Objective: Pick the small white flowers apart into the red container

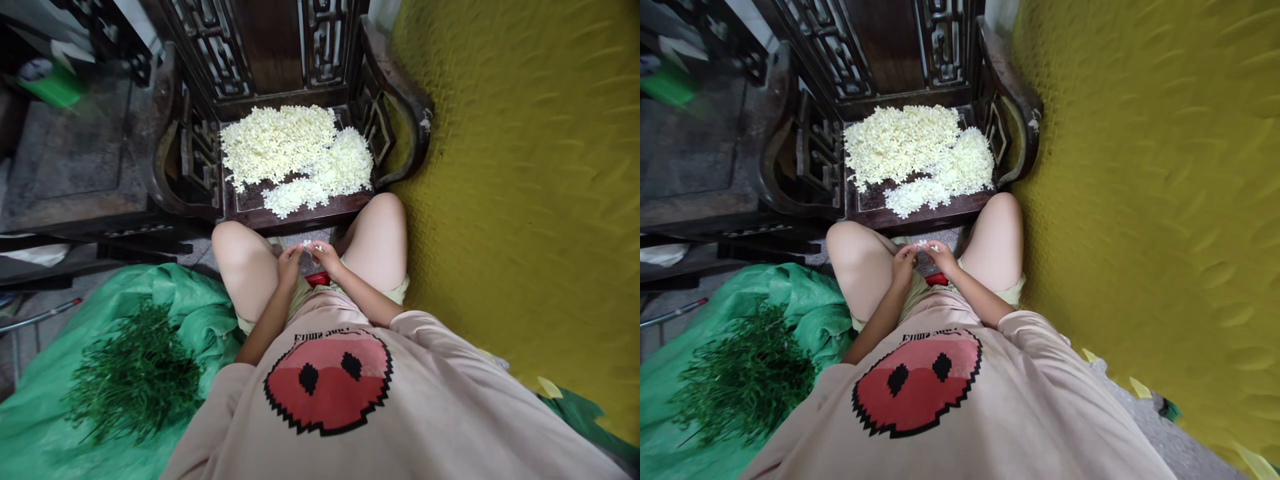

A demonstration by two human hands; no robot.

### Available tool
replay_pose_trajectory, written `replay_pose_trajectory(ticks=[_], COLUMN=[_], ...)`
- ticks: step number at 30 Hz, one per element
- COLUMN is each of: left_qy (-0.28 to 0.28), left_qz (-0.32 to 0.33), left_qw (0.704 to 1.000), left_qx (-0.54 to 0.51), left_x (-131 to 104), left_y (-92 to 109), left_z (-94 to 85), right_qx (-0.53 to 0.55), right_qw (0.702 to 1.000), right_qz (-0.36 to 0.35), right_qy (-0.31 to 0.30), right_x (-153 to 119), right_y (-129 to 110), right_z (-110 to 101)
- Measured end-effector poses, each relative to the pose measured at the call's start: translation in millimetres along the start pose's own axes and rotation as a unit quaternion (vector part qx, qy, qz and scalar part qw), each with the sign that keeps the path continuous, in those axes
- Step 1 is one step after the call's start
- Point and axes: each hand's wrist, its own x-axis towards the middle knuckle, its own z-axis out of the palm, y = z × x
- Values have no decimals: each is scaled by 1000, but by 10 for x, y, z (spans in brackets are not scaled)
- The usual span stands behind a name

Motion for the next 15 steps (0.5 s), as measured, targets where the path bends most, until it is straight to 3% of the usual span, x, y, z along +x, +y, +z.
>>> replay_pose_trajectory(ticks=[6, 15], left_qy=[-12, -4], left_qz=[-18, 27], left_qw=[1000, 998], left_qx=[-14, 63], left_x=[8, -5], left_y=[-37, -30], left_z=[0, 18], right_qx=[6, -14], right_qw=[1000, 999], right_qz=[5, 5], right_qy=[17, 39], right_x=[22, 35], right_y=[13, 37], right_z=[1, -1])
